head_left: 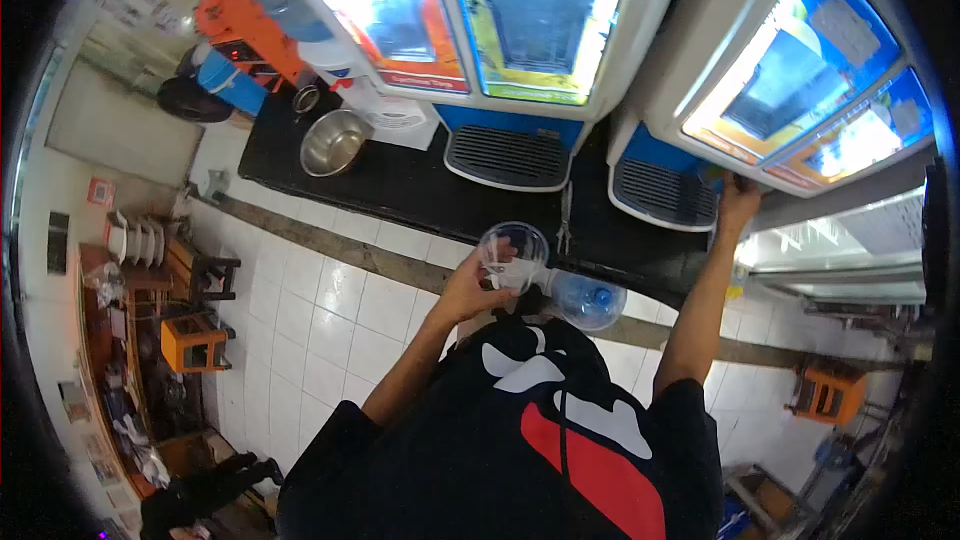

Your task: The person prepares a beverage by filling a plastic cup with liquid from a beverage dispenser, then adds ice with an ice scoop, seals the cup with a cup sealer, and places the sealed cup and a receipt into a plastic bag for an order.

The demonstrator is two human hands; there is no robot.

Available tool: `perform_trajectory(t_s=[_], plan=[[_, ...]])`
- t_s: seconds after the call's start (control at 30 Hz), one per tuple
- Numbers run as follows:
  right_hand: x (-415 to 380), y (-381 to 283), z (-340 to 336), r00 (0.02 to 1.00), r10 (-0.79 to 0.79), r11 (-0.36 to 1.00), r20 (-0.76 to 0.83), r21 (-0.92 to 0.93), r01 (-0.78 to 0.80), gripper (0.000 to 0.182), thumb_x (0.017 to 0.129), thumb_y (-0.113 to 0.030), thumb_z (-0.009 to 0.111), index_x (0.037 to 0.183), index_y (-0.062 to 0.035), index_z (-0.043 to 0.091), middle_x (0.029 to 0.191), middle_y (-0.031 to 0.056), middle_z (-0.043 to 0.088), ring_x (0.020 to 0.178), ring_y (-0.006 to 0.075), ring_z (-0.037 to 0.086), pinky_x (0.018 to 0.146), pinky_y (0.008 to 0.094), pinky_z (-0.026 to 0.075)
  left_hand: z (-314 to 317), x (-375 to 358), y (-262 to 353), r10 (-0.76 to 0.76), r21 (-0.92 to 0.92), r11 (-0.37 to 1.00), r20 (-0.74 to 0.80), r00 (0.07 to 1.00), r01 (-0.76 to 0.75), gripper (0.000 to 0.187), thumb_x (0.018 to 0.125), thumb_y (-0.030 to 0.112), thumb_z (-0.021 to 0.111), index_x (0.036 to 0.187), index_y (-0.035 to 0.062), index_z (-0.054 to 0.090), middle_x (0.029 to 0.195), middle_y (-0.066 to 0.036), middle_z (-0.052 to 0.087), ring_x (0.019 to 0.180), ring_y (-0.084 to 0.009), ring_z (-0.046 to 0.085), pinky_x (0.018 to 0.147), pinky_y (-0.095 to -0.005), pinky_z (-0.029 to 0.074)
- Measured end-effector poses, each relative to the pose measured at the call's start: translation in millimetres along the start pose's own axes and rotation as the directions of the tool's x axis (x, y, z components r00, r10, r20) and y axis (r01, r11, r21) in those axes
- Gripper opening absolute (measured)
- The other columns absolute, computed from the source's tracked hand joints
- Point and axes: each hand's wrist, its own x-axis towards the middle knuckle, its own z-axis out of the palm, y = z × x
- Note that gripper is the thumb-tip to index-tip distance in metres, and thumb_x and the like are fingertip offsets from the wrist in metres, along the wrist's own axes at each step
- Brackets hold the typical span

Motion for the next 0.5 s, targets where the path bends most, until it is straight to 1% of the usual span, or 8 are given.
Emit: perform_trajectory(t_s=[0.03, 0.1, 0.17, 0.23, 0.33, 0.43, 0.47, 0.5], plan=[[2, 5, 6, 0.996, -0.042, 0.996, -0.08, 0.071, 0.048, 0.03, 0.084, -0.01, 0.071, 0.108, 0.0069, 0.065, 0.102, 0.0149, 0.07, 0.091, 0.0202, 0.066, 0.084, 0.033, 0.05, 3, 1, 7, -0.033, 0.001, 0.999, 0.012, 0.999, 0.033, 0.083, 0.069, 0.003, 0.082, 0.139, 0.0021, 0.037, 0.128, -0.013, 0.053, 0.12, -0.023, 0.051, 0.102, -0.0377, 0.042], [4, 15, 3, 0.987, -0.12, 0.99, -0.107, -0.085, 0.111, 0.031, 0.083, -0.011, 0.072, 0.108, 0.0067, 0.064, 0.102, 0.0154, 0.07, 0.09, 0.0205, 0.066, 0.083, 0.0325, 0.05, 4, 1, 3, -0.037, -0.052, 0.998, -0.017, 0.999, 0.036, 0.083, 0.069, 0.002, 0.082, 0.139, 0.0019, 0.037, 0.129, -0.014, 0.053, 0.12, -0.0236, 0.051, 0.102, -0.0381, 0.043], [2, 14, -4, 0.997, 0.003, 0.965, -0.083, -0.262, -0.024, 0.03, 0.082, -0.01, 0.072, 0.106, 0.0063, 0.065, 0.099, 0.0157, 0.07, 0.089, 0.0205, 0.067, 0.081, 0.0321, 0.05, 4, 0, -7, -0.024, -0.102, 0.994, -0.021, 0.999, 0.022, 0.084, 0.069, 0.0, 0.081, 0.139, 0.0019, 0.036, 0.13, -0.014, 0.053, 0.121, -0.0248, 0.051, 0.101, -0.0389, 0.044], [-6, -14, 3, 0.99, -0.054, 0.997, -0.131, -0.059, 0.047, 0.026, 0.079, -0.008, 0.073, 0.101, 0.006, 0.067, 0.093, 0.0155, 0.071, 0.086, 0.0206, 0.067, 0.079, 0.0319, 0.05, 4, -2, -5, -0.043, -0.105, 0.994, -0.028, 0.999, 0.04, 0.084, 0.068, -0.002, 0.081, 0.139, 0.0023, 0.036, 0.13, -0.014, 0.052, 0.122, -0.0252, 0.05, 0.1, -0.0391, 0.044], [-5, -8, 2, 0.993, -0.049, 0.983, -0.111, -0.182, 0.028, 0.028, 0.08, -0.011, 0.071, 0.102, 0.006, 0.066, 0.092, 0.0174, 0.071, 0.086, 0.0236, 0.068, 0.077, 0.0351, 0.051, 5, -3, -7, -0.039, -0.113, 0.993, -0.007, 0.999, 0.038, 0.083, 0.068, -0.004, 0.08, 0.139, 0.0018, 0.036, 0.13, -0.014, 0.052, 0.122, -0.0246, 0.049, 0.101, -0.0382, 0.043], [-9, -27, 4, 0.992, -0.002, 0.998, -0.124, -0.06, -0.005, 0.024, 0.077, -0.004, 0.073, 0.098, 0.006, 0.067, 0.092, 0.0156, 0.071, 0.086, 0.02, 0.068, 0.079, 0.0318, 0.051, 2, -1, -11, -0.018, -0.035, 0.999, 0.002, 1.0, 0.018, 0.082, 0.069, -0.005, 0.079, 0.138, 0.0005, 0.036, 0.129, -0.015, 0.052, 0.122, -0.0246, 0.049, 0.102, -0.0379, 0.042], [-6, -22, 4, 0.992, 0.057, 0.988, -0.11, -0.14, -0.072, 0.025, 0.077, -0.003, 0.072, 0.099, 0.0068, 0.067, 0.093, 0.0162, 0.071, 0.088, 0.02, 0.068, 0.08, 0.0314, 0.051, 2, 0, -11, -0.018, -0.032, 0.999, 0.004, 1.0, 0.018, 0.081, 0.069, -0.005, 0.078, 0.138, 0.0002, 0.036, 0.129, -0.015, 0.052, 0.122, -0.0247, 0.049, 0.103, -0.0379, 0.042], [-6, -19, 4, 0.991, 0.034, 0.989, -0.132, -0.137, -0.052, 0.024, 0.077, -0.006, 0.072, 0.097, 0.0054, 0.067, 0.089, 0.016, 0.071, 0.084, 0.0217, 0.068, 0.077, 0.0322, 0.051, 1, 1, -12, -0.015, -0.026, 1.0, 0.006, 1.0, 0.015, 0.081, 0.069, -0.006, 0.078, 0.138, -0.0002, 0.035, 0.129, -0.016, 0.052, 0.122, -0.0247, 0.05, 0.103, -0.0379, 0.041]])
